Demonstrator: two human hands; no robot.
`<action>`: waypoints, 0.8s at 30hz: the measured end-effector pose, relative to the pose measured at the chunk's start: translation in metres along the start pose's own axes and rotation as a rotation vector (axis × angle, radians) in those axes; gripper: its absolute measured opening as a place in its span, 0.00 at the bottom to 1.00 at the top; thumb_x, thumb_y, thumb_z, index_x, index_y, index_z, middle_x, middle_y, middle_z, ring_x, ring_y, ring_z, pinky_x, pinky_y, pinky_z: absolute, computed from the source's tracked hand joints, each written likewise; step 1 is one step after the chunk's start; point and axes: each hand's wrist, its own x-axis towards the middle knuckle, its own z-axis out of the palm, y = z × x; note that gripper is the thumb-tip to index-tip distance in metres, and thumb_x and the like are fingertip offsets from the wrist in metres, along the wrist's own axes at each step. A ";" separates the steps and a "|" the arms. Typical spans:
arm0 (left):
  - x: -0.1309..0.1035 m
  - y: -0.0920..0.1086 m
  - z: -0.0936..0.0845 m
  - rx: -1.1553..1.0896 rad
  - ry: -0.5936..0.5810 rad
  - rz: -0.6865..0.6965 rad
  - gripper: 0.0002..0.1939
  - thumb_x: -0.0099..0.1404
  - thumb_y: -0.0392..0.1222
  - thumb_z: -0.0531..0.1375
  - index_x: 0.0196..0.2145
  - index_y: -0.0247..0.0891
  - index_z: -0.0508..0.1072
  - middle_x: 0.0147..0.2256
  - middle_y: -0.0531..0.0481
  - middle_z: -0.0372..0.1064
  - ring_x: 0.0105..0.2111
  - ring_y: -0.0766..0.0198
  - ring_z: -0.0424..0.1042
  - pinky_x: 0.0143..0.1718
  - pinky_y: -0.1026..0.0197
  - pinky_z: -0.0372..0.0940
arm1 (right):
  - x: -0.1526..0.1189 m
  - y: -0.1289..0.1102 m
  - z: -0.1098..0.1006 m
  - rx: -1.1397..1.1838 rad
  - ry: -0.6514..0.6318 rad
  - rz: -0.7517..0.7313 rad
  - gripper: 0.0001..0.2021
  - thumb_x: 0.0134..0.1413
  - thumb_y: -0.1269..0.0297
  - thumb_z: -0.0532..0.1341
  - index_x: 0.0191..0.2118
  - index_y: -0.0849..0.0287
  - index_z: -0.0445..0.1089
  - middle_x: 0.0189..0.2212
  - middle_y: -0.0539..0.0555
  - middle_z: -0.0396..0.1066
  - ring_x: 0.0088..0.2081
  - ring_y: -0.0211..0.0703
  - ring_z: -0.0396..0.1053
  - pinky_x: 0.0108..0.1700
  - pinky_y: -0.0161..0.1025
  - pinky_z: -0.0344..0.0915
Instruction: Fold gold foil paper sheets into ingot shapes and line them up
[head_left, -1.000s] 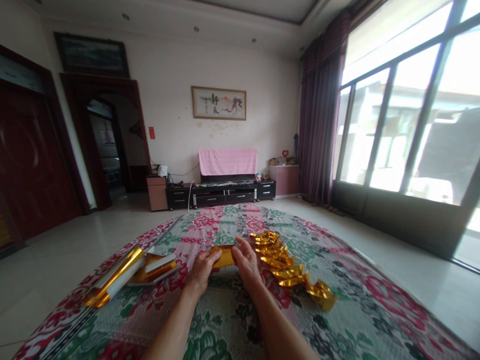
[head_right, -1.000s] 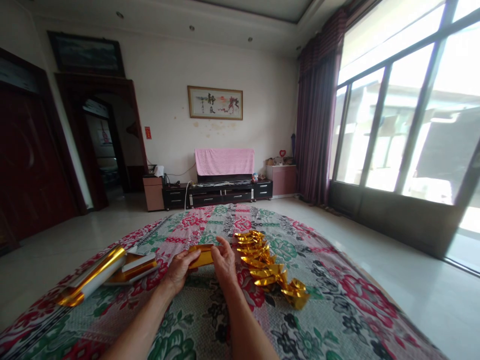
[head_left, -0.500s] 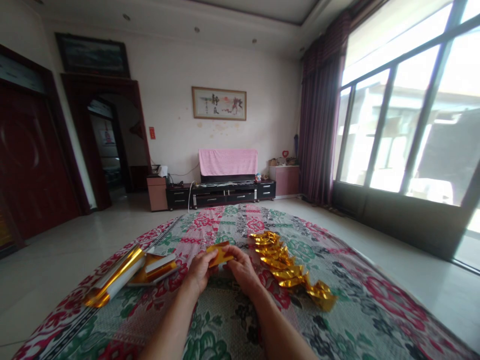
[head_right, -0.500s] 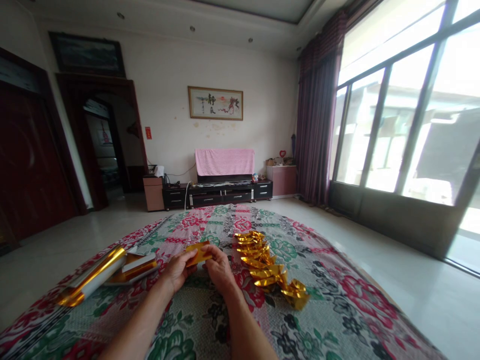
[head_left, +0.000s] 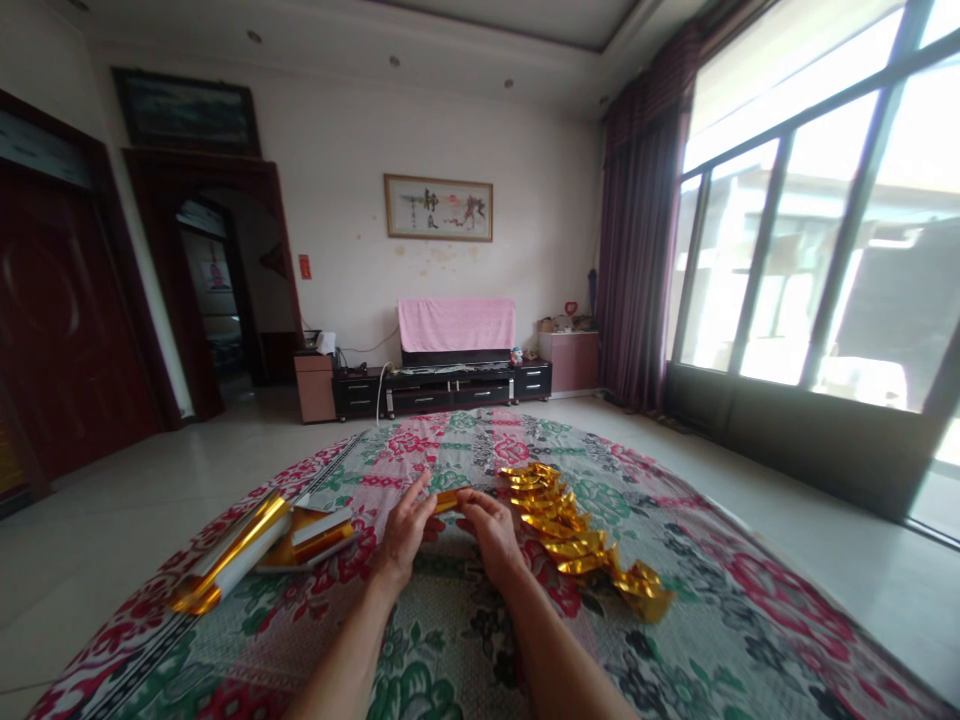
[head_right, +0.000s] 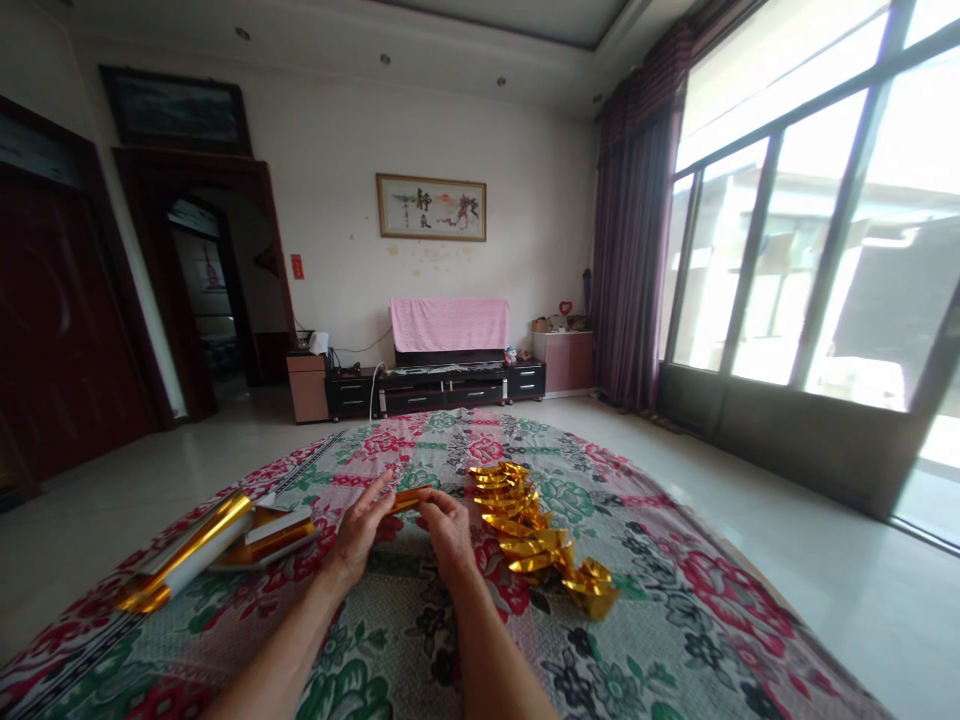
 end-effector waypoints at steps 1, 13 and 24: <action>0.001 0.000 -0.001 -0.022 -0.004 0.007 0.31 0.54 0.48 0.60 0.55 0.40 0.62 0.32 0.49 0.71 0.22 0.66 0.70 0.21 0.66 0.62 | 0.001 0.001 -0.001 0.015 0.027 0.000 0.11 0.36 0.64 0.62 0.31 0.61 0.74 0.30 0.52 0.73 0.34 0.42 0.68 0.36 0.35 0.64; -0.002 -0.002 0.002 -0.003 -0.020 0.028 0.20 0.46 0.42 0.64 0.39 0.32 0.75 0.29 0.48 0.73 0.30 0.63 0.70 0.31 0.65 0.63 | 0.005 0.004 -0.004 0.074 0.048 -0.021 0.13 0.37 0.61 0.63 0.32 0.60 0.75 0.32 0.54 0.74 0.37 0.45 0.70 0.37 0.37 0.64; 0.007 -0.008 -0.003 -0.015 0.030 0.087 0.19 0.48 0.48 0.63 0.35 0.33 0.77 0.34 0.45 0.74 0.33 0.61 0.70 0.32 0.64 0.62 | 0.004 0.005 -0.004 0.065 0.056 -0.051 0.16 0.36 0.60 0.65 0.35 0.58 0.73 0.33 0.53 0.74 0.34 0.42 0.70 0.36 0.36 0.65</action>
